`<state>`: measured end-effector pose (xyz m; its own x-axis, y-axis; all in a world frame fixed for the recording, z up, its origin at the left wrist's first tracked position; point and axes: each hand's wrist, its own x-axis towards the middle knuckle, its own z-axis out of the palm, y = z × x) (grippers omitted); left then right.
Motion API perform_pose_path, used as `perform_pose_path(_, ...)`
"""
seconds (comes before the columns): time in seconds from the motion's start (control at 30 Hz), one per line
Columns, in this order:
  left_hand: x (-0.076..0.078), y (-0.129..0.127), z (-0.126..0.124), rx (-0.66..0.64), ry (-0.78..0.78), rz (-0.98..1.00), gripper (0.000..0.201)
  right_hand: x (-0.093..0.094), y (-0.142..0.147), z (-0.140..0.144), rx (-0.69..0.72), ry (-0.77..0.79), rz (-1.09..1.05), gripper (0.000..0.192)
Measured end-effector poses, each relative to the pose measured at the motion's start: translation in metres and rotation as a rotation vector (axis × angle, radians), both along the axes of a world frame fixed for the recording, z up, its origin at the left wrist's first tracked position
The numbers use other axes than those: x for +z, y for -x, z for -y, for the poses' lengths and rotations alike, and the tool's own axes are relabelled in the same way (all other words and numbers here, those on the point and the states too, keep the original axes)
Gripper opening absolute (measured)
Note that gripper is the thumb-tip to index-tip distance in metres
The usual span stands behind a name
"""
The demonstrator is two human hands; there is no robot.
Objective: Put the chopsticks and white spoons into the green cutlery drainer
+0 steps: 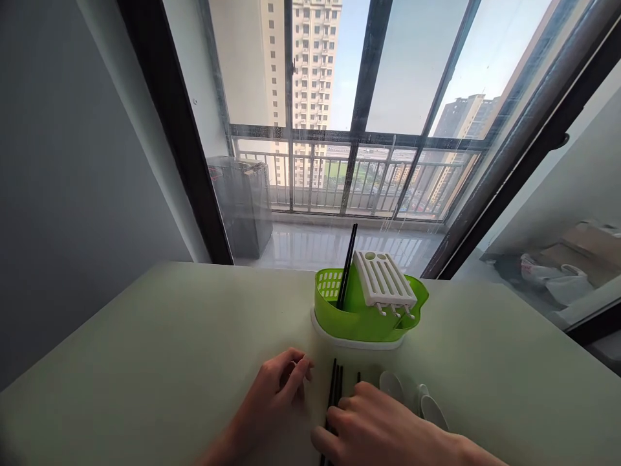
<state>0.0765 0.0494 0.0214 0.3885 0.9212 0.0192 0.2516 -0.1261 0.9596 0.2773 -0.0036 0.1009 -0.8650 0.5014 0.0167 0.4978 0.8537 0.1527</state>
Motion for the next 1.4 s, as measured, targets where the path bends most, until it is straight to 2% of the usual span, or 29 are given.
perform_pose_path(0.17, 0.003, 0.001, 0.001, -0.003, -0.032, -0.014, 0.042, -0.027, 0.000, 0.003, 0.066, 0.037, 0.016, 0.017)
perform_pose_path(0.3, 0.004, 0.000, 0.000, -0.008, -0.011, 0.009, 0.040, -0.039, 0.002, 0.003, 0.071, 0.098, 0.013, 0.016)
perform_pose_path(0.43, 0.003, 0.000, 0.001, -0.002, -0.006, 0.015, 0.039, -0.048, 0.007, 0.004, 0.094, 0.095, 0.002, 0.017)
perform_pose_path(0.73, 0.001, 0.001, 0.001, -0.006, -0.006, -0.005, 0.040, -0.048, 0.015, 0.001, 0.109, 0.097, 0.007, 0.027)
perform_pose_path(0.93, 0.003, 0.001, 0.001, -0.004, -0.014, -0.021, 0.040, -0.050, 0.014, 0.002, 0.108, 0.022, 0.021, 0.032)
perform_pose_path(1.0, 0.003, 0.001, 0.002, -0.005, -0.012, -0.023, 0.040, -0.048, 0.014, 0.003, 0.114, -0.008, -0.017, 0.034)
perform_pose_path(1.1, 0.002, 0.001, 0.002, -0.014, -0.007, -0.021, 0.041, -0.036, 0.015, 0.003, 0.047, -0.040, -0.104, 0.029)
perform_pose_path(1.17, 0.002, 0.000, 0.002, -0.019, -0.008, -0.021, 0.043, -0.022, 0.016, 0.004, 0.003, -0.046, -0.126, 0.027)
perform_pose_path(1.3, 0.005, 0.001, 0.002, -0.023, 0.033, 0.012, 0.046, 0.009, 0.012, 0.006, 0.038, -0.014, -0.102, 0.027)
perform_pose_path(1.4, 0.006, 0.001, 0.001, -0.042, 0.070, 0.065, 0.048, 0.025, 0.004, 0.004, 0.023, -0.046, -0.128, 0.025)
